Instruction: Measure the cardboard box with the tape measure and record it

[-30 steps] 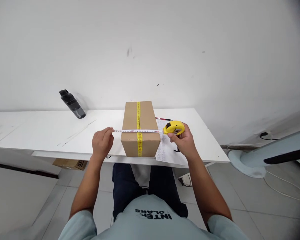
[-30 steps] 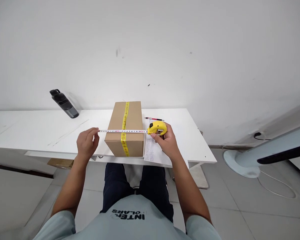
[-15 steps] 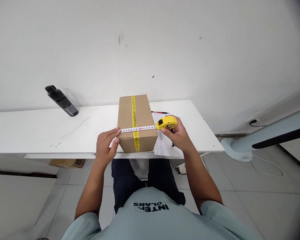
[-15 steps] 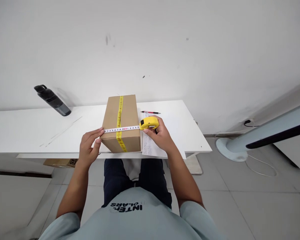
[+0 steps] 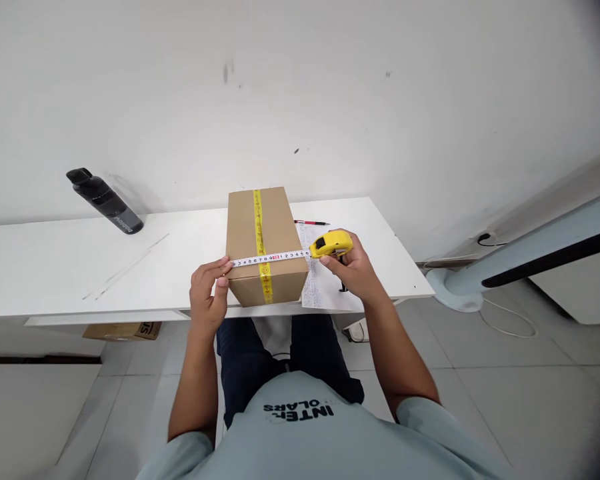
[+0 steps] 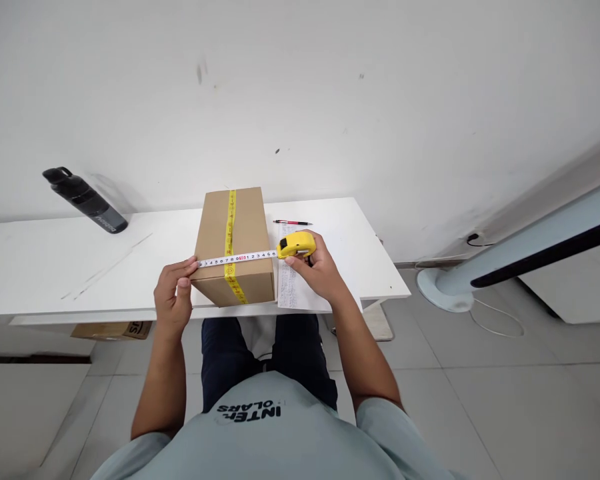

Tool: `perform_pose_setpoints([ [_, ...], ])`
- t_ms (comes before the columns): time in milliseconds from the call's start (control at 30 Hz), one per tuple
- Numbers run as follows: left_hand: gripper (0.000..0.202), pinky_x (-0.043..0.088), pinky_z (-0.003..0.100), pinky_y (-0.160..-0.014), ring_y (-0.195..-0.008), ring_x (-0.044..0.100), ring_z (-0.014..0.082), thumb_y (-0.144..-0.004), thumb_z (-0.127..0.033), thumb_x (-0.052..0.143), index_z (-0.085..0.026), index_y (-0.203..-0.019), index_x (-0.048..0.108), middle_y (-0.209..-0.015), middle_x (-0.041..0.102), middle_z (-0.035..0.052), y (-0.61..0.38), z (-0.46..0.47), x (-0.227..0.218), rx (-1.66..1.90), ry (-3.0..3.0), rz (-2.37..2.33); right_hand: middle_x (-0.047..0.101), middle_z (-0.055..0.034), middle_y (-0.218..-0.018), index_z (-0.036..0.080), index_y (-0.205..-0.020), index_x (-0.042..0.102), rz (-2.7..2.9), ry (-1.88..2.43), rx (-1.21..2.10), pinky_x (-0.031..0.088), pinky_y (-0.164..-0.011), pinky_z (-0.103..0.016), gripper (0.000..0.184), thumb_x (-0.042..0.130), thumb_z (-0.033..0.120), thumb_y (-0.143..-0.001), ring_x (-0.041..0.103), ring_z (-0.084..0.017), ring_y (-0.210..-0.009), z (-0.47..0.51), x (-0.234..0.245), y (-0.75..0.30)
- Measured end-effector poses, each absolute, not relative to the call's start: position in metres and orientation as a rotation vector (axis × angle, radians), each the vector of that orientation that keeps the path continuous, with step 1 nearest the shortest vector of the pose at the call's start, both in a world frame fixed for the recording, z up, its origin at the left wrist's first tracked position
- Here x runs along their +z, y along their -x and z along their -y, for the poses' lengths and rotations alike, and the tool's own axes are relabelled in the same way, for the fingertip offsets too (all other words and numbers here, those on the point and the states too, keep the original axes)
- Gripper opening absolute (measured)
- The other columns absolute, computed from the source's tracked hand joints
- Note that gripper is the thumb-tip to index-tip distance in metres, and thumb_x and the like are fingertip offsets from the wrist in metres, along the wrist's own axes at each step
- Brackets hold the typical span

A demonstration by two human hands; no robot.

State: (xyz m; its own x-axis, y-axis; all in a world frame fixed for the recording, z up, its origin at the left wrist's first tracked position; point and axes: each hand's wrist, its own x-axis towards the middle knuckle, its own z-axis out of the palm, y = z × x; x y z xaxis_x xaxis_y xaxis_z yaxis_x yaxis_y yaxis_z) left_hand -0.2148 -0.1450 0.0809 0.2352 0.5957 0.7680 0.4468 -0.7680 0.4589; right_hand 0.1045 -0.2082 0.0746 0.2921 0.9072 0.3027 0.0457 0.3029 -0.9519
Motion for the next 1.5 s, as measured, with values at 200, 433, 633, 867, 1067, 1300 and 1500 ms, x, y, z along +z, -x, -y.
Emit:
perform_pose_setpoints([
  [200,0.025,0.056,0.045,-0.103,-0.118,0.072,0.0217,-0.107,-0.034,0.053,-0.023,-0.115,0.074,-0.121,0.078,0.0085,0.212,0.148,0.081,1.578,-2.360,-1.011,0.071,-0.0024,-0.108,0.030,-0.127,0.056,1.161,1.084,0.804,0.057,-0.076,-0.033,0.061,0.087,0.052,-0.079,0.065,-0.018,-0.088,0.205,0.075,-0.100],
  [433,0.024,0.058,0.042,-0.102,-0.118,0.073,0.0201,-0.107,-0.028,0.052,-0.022,-0.117,0.073,-0.121,0.077,0.0080,0.212,0.148,0.082,1.607,-2.387,-0.979,0.072,-0.0042,-0.112,0.029,-0.127,0.057,1.145,1.098,0.780,0.059,-0.076,-0.034,0.062,0.088,0.052,-0.078,0.066,-0.018,-0.089,0.206,0.074,-0.104],
  [633,0.015,0.062,0.039,-0.095,-0.111,0.075,0.0192,-0.103,-0.024,0.061,-0.022,-0.111,0.074,-0.112,0.078,0.0065,0.212,0.149,0.082,1.662,-2.411,-0.928,0.073,-0.0029,-0.106,0.028,-0.123,0.058,1.170,1.104,0.795,0.059,-0.078,-0.036,0.059,0.088,0.053,-0.078,0.067,-0.019,-0.087,0.205,0.076,-0.107],
  [867,0.013,0.059,0.032,-0.069,-0.089,0.075,0.0178,-0.102,-0.033,0.064,-0.024,-0.104,0.074,-0.101,0.081,0.0061,0.213,0.150,0.079,1.661,-2.480,-1.132,0.073,-0.0038,-0.107,0.028,-0.120,0.061,1.234,1.131,0.780,0.059,-0.081,-0.037,0.055,0.087,0.054,-0.079,0.068,-0.021,-0.093,0.204,0.077,-0.110],
  [1067,0.009,0.056,0.033,-0.073,-0.079,0.074,0.0169,-0.098,-0.025,0.069,-0.025,-0.107,0.072,-0.097,0.082,0.0040,0.217,0.151,0.077,1.801,-2.639,-1.048,0.074,-0.0035,-0.104,0.027,-0.118,0.066,1.169,1.144,0.798,0.060,-0.078,-0.035,0.057,0.092,0.051,-0.074,0.069,-0.021,-0.092,0.224,0.085,-0.108],
  [1300,0.024,0.058,0.038,-0.081,-0.072,0.073,0.0172,-0.095,-0.020,0.071,-0.033,-0.115,0.070,-0.093,0.083,-0.0006,0.219,0.207,0.090,1.565,-2.747,-0.826,0.076,-0.0050,-0.101,0.030,-0.119,0.070,1.030,1.102,0.839,0.063,-0.073,-0.037,0.051,0.090,0.049,-0.077,0.072,-0.023,-0.086,0.289,0.065,-0.099],
  [1500,0.007,0.058,0.029,-0.072,-0.062,0.068,0.0098,-0.092,-0.028,0.078,-0.029,-0.098,0.074,-0.085,0.081,-0.0035,0.148,0.233,0.080,1.542,-2.837,-0.202,0.077,-0.0045,-0.095,0.029,-0.116,0.071,1.137,1.074,0.994,0.064,-0.071,-0.036,0.051,0.092,0.046,-0.073,0.072,-0.023,-0.080,0.308,0.054,-0.074],
])
